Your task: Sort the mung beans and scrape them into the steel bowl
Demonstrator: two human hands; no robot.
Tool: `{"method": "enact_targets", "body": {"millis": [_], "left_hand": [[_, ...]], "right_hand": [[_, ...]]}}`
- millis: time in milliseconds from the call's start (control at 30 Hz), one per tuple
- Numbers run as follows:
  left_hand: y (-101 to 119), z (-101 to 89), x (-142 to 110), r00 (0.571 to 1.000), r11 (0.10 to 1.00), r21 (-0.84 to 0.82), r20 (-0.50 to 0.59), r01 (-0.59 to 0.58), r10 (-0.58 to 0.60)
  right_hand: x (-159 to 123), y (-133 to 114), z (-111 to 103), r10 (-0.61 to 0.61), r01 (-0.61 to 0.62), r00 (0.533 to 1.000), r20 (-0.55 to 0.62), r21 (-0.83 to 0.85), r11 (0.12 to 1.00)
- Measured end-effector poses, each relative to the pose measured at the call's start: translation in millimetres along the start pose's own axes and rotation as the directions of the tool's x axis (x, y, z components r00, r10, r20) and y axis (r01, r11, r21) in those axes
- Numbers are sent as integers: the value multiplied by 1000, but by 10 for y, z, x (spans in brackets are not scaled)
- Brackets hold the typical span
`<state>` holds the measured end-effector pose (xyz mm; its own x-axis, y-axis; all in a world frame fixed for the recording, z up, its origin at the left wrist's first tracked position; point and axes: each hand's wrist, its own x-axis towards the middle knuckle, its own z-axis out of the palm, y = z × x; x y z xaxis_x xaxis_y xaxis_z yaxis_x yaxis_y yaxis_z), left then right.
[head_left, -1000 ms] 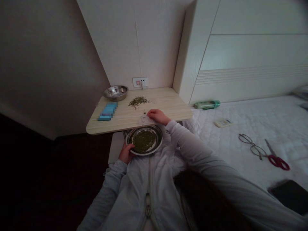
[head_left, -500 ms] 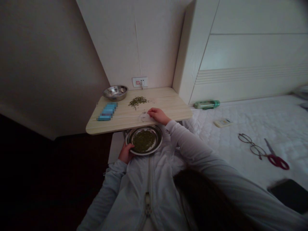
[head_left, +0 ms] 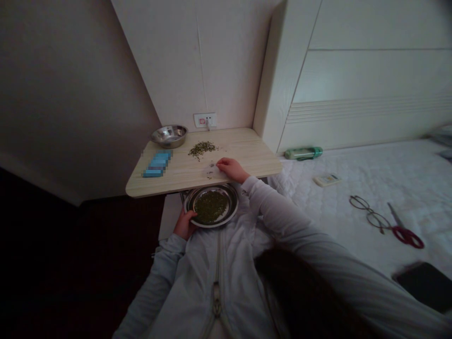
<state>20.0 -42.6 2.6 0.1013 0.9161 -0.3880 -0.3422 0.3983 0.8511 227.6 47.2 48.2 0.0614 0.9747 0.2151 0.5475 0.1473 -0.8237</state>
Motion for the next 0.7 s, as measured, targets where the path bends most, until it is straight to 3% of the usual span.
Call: {"method": "enact_targets", "body": {"millis": [533, 700], "left_hand": [[-5, -6, 19, 1000, 999, -38, 8, -3, 3], [-7, -12, 27, 1000, 1000, -28, 16, 6, -6]], "right_hand": [[0, 21, -11, -3, -2, 998, 69, 65, 998], [-10, 3, -9, 11, -15, 999, 44, 90, 996]]}}
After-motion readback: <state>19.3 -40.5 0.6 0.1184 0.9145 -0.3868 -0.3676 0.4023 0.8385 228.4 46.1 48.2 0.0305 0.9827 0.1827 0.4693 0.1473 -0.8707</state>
